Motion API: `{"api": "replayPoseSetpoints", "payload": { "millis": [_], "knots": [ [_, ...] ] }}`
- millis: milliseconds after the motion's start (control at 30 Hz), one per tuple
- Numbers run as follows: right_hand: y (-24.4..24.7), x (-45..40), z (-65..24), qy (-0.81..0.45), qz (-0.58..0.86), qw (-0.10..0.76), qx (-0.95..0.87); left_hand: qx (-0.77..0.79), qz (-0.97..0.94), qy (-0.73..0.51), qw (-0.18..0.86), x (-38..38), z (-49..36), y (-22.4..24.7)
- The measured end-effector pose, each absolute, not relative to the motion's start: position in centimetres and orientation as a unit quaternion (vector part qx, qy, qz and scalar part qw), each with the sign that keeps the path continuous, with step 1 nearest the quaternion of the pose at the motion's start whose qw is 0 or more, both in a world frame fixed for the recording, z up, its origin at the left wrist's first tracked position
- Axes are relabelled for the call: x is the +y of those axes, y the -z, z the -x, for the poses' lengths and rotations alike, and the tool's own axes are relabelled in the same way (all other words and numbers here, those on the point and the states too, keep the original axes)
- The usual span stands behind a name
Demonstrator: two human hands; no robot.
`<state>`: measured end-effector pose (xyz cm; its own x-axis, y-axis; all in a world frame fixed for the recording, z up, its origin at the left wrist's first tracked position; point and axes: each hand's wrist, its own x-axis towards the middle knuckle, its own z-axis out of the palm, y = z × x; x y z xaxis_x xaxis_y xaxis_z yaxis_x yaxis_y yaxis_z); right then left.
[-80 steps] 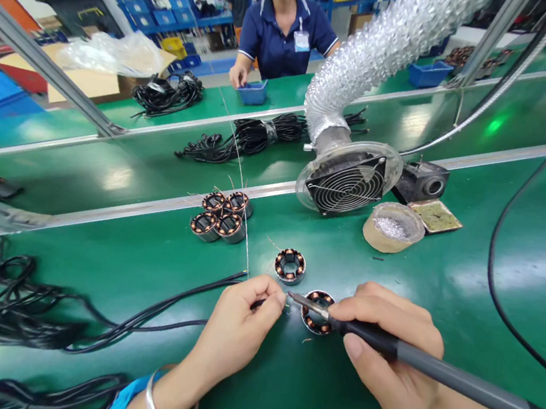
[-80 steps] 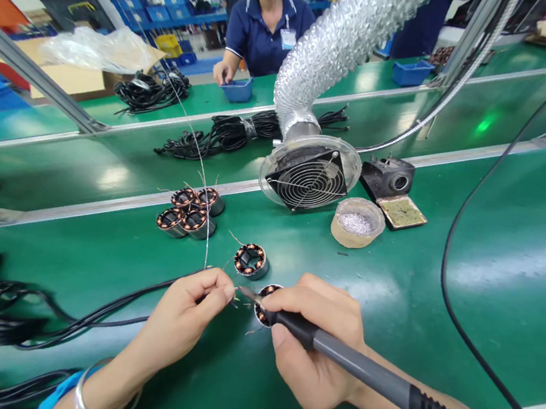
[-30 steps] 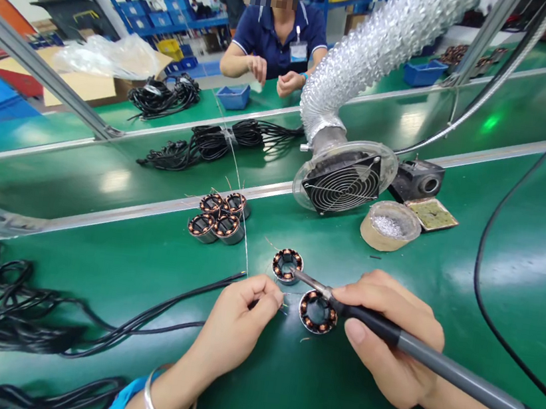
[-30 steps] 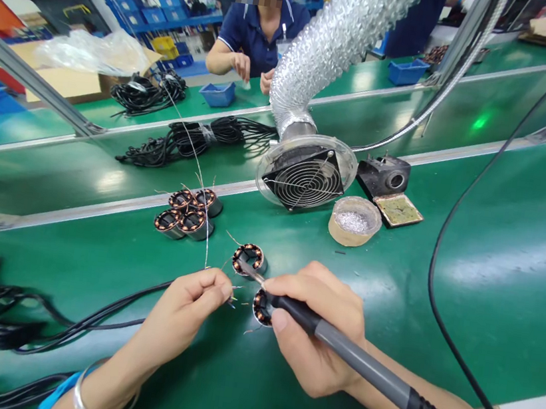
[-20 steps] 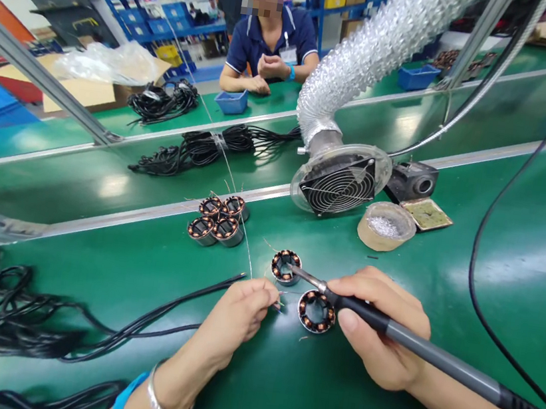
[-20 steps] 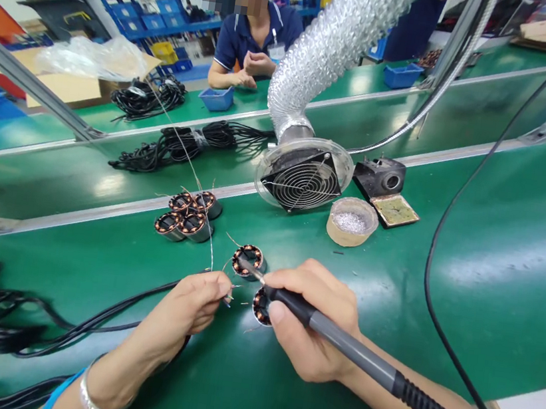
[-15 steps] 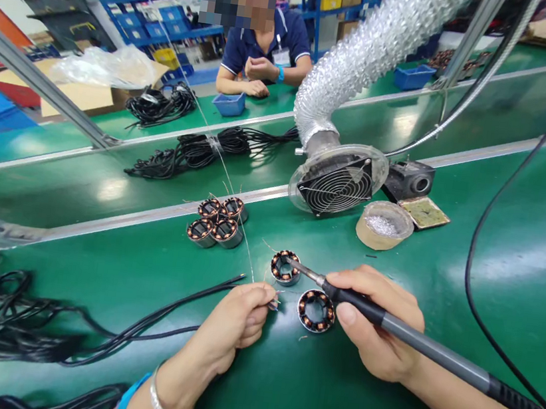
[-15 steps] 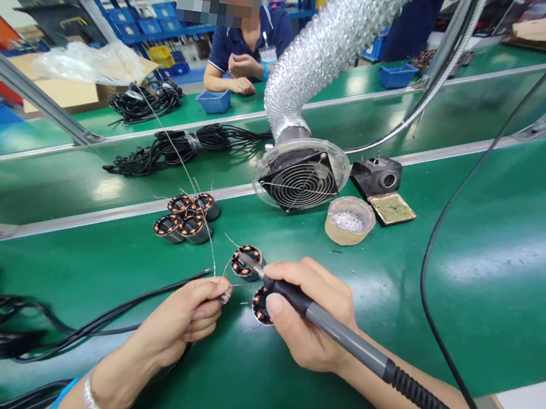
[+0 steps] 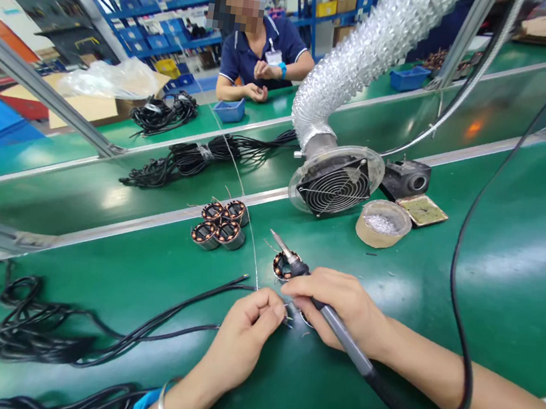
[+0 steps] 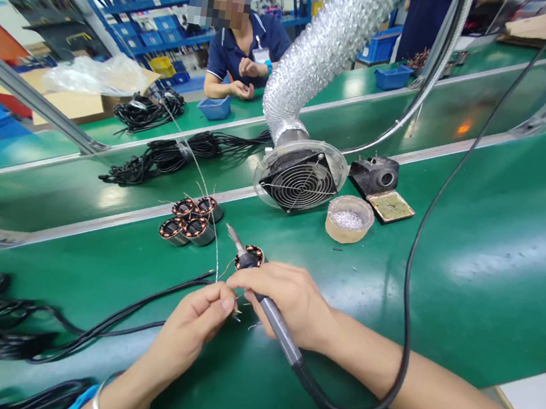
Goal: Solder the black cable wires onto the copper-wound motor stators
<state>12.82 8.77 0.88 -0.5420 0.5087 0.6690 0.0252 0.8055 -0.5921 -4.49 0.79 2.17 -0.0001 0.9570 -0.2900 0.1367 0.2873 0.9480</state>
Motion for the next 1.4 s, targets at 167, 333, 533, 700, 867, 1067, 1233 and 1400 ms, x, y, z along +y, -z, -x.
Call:
{"api": "replayPoseSetpoints", "payload": {
  "millis": [167,333,533,700,867,1067,1233,1400],
  "knots": [
    [-0.7,8.5,-13.2,-0.265,0.118,0.443,-0.848,0.622,-0.612,-0.325,0.363,0.1,4.8,-2.1],
    [-0.2,8.5,-13.4,-0.241,0.107,0.434,-0.861,0.601,-0.695,-0.317,0.237,-0.1,5.0,-0.9],
    [0.3,8.4,-13.4,-0.219,0.110,0.437,-0.865,0.604,-0.676,-0.312,0.284,-0.2,5.2,-1.1],
    [0.2,8.6,-13.0,-0.208,0.145,0.455,-0.854,0.551,-0.508,-0.352,0.561,0.4,5.2,-1.9],
    [-0.9,8.6,-12.9,-0.255,0.133,0.454,-0.843,0.543,-0.465,-0.372,0.592,0.3,5.0,-1.5],
    [-1.5,8.1,-12.8,-0.270,0.079,0.475,-0.834,0.551,-0.571,-0.324,0.515,-0.1,5.0,-2.3],
    [-1.8,7.8,-13.4,-0.277,0.128,0.499,-0.811,0.578,-0.584,-0.324,0.469,0.2,5.0,-3.2],
    [-1.6,7.6,-13.5,-0.267,0.118,0.466,-0.835,0.562,-0.409,-0.372,0.615,0.5,4.6,-2.7]
  ]
}}
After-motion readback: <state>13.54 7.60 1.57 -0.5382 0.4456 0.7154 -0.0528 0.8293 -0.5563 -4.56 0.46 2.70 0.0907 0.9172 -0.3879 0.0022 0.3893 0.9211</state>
